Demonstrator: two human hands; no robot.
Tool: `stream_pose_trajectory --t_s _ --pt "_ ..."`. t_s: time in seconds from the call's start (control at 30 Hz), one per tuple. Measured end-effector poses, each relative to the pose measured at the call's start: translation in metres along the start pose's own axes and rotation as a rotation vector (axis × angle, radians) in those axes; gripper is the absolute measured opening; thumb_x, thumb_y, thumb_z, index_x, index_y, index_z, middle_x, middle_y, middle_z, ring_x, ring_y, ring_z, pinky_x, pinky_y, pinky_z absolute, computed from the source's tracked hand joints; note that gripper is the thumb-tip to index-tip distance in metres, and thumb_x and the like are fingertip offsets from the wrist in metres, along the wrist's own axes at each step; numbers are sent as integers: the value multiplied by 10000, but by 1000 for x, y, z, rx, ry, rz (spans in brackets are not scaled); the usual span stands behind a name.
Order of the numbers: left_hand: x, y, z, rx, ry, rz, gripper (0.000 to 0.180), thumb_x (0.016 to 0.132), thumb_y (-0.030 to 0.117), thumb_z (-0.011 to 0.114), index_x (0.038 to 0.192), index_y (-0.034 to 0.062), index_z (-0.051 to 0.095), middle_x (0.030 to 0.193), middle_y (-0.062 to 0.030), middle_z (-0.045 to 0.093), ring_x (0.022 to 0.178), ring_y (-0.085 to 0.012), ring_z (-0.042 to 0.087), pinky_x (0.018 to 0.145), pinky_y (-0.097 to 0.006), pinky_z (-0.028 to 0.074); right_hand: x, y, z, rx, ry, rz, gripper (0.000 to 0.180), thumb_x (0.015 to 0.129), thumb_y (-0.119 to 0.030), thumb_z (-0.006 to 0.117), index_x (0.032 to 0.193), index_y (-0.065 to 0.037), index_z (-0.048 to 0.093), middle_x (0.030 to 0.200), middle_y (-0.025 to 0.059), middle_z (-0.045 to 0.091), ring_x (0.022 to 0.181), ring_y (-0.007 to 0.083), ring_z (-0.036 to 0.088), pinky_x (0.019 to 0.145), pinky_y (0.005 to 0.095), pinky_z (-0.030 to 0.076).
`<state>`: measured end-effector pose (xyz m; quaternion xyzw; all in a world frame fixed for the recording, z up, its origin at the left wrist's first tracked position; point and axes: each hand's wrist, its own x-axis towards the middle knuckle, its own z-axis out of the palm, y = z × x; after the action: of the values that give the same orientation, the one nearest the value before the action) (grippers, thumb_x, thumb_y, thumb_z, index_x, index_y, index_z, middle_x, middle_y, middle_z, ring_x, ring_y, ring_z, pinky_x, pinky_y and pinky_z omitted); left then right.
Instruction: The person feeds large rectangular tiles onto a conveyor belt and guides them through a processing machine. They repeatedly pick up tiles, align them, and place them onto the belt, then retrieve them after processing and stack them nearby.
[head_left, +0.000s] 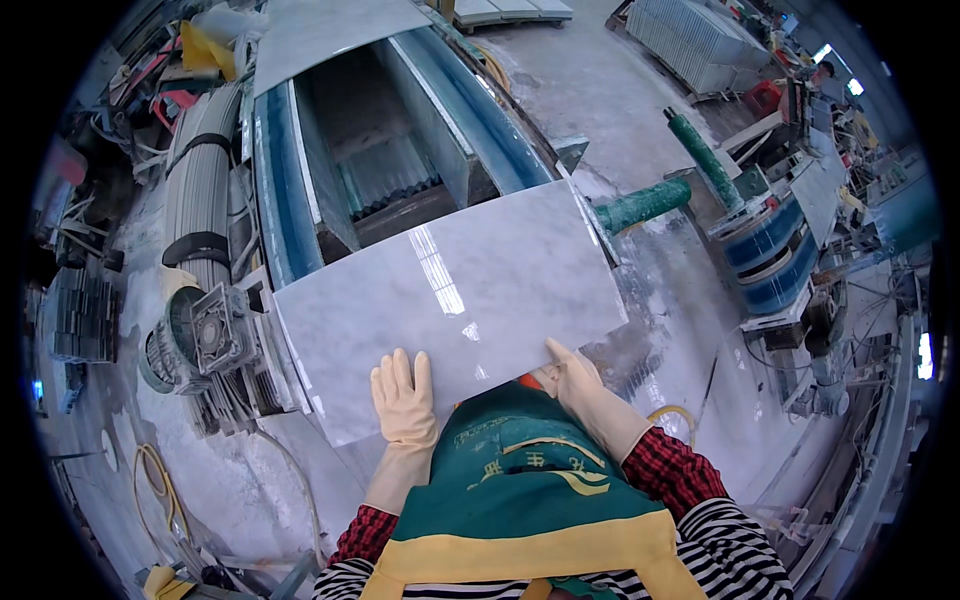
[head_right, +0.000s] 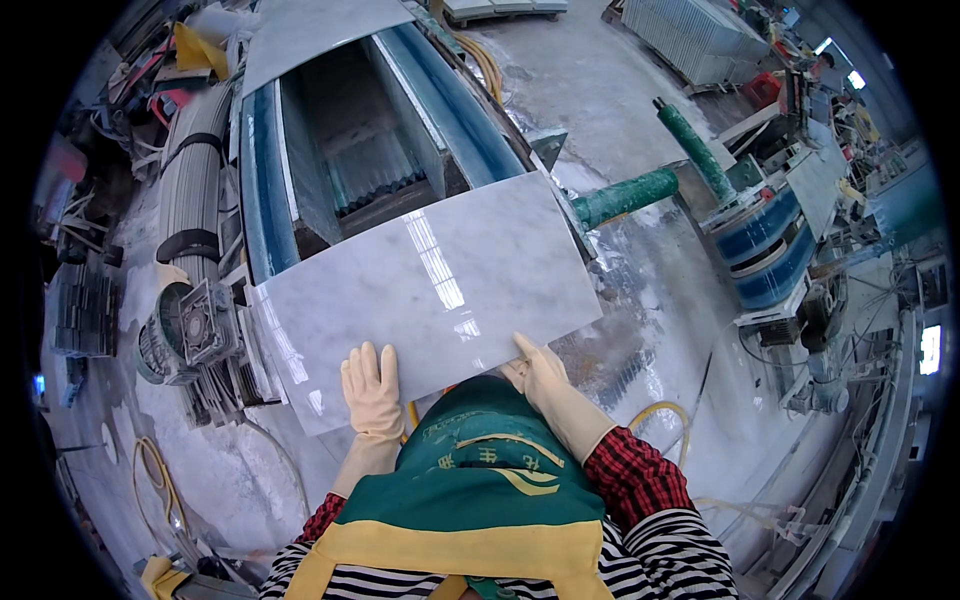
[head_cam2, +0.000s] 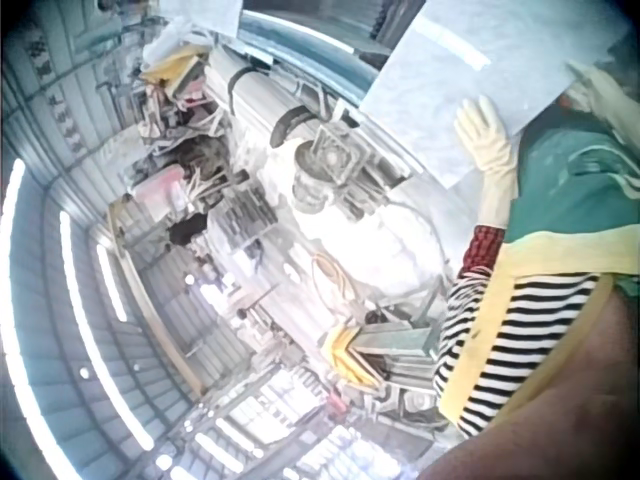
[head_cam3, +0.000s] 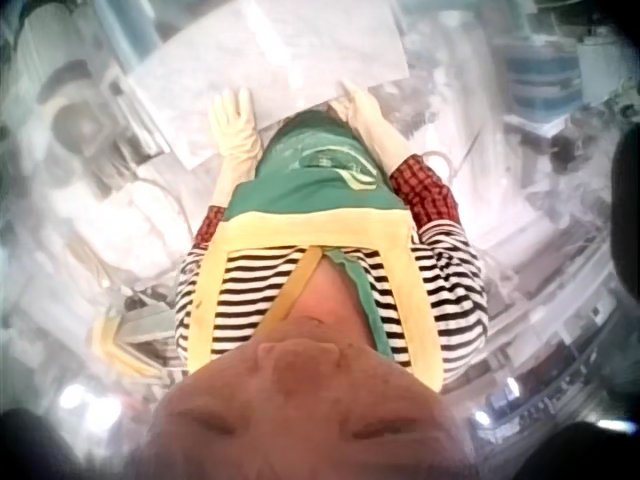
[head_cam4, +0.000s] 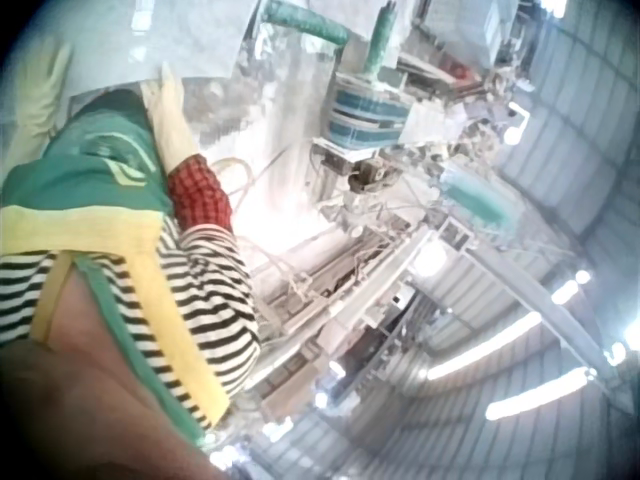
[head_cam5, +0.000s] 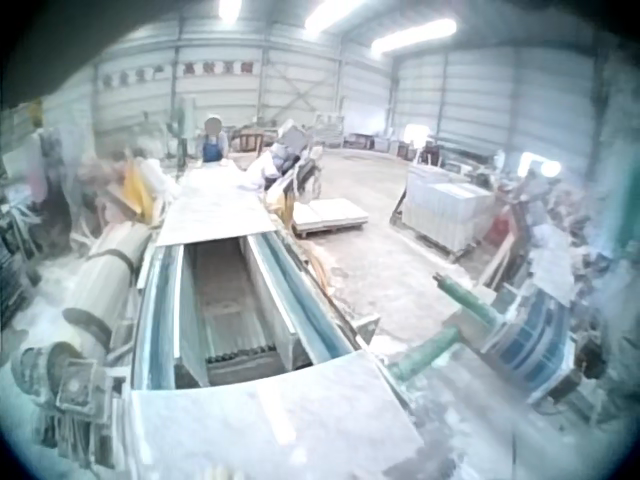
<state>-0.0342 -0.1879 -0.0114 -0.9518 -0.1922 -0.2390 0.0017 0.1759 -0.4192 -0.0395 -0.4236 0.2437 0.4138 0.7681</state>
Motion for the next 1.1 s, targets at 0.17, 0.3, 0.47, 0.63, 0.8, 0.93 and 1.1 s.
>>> stream_pose_trajectory --t_s 0.17,0.3,0.47,0.63,0.8,0.93,1.1 --pt "1 -5 -7 39 -32 60 513 907 152 723 1416 96 690 1490 -273 608 1365 -509 586 1137 -652 477 -6 5 5 -16 10 -66 392 1096 -162 698 1416 12 554 1386 211 710 1233 340 749 1084 492 615" --pt "5 -4 -20 -14 -84 72 580 876 133 731 1450 98 663 1493 -290 603 1356 -529 581 1146 -665 450 -25 -2 8 -60 63 -117 417 1080 -190 728 1359 70 559 1340 246 710 1210 338 760 1037 429 633" --pt "16 -11 -39 -63 -134 144 650 834 36 716 1477 94 635 1504 -300 591 1346 -557 570 1154 -670 422 -69 -25 26 -279 -69 -236 459 1073 -251 758 1268 125 581 1212 238 741 1167 324 782 959 394 660" --pt "49 -16 -99 -131 -411 143 811 773 -74 706 1565 18 554 1588 -323 535 1457 -546 514 1245 -605 394 -76 -54 27 -370 -270 -196 456 1091 -310 743 1155 141 707 1183 259 793 996 305 825 934 378 660" --pt "76 -40 -124 -75 -607 129 872 820 -83 718 1646 47 469 1639 -314 510 1526 -483 499 1266 -489 440 -81 -90 40 -512 -590 -153 460 1124 -295 693 1245 149 708 1177 223 824 1007 257 818 941 345 644" --pt "96 -57 -146 26 -780 86 828 911 -24 727 1674 55 413 1612 -252 573 1495 -431 554 1246 -478 466 -66 -96 52 -465 -786 -138 477 1111 -344 699 1219 117 751 1174 211 832 993 255 819 941 363 640" --pt "143 21 -151 -1231 -589 -1164 657 1095 301 726 1645 66 453 1566 -141 625 1415 -310 624 1198 -484 508 -53 -108 63 -562 -851 -130 553 1110 -427 651 1136 108 788 1152 199 842 984 251 820 940 356 634"
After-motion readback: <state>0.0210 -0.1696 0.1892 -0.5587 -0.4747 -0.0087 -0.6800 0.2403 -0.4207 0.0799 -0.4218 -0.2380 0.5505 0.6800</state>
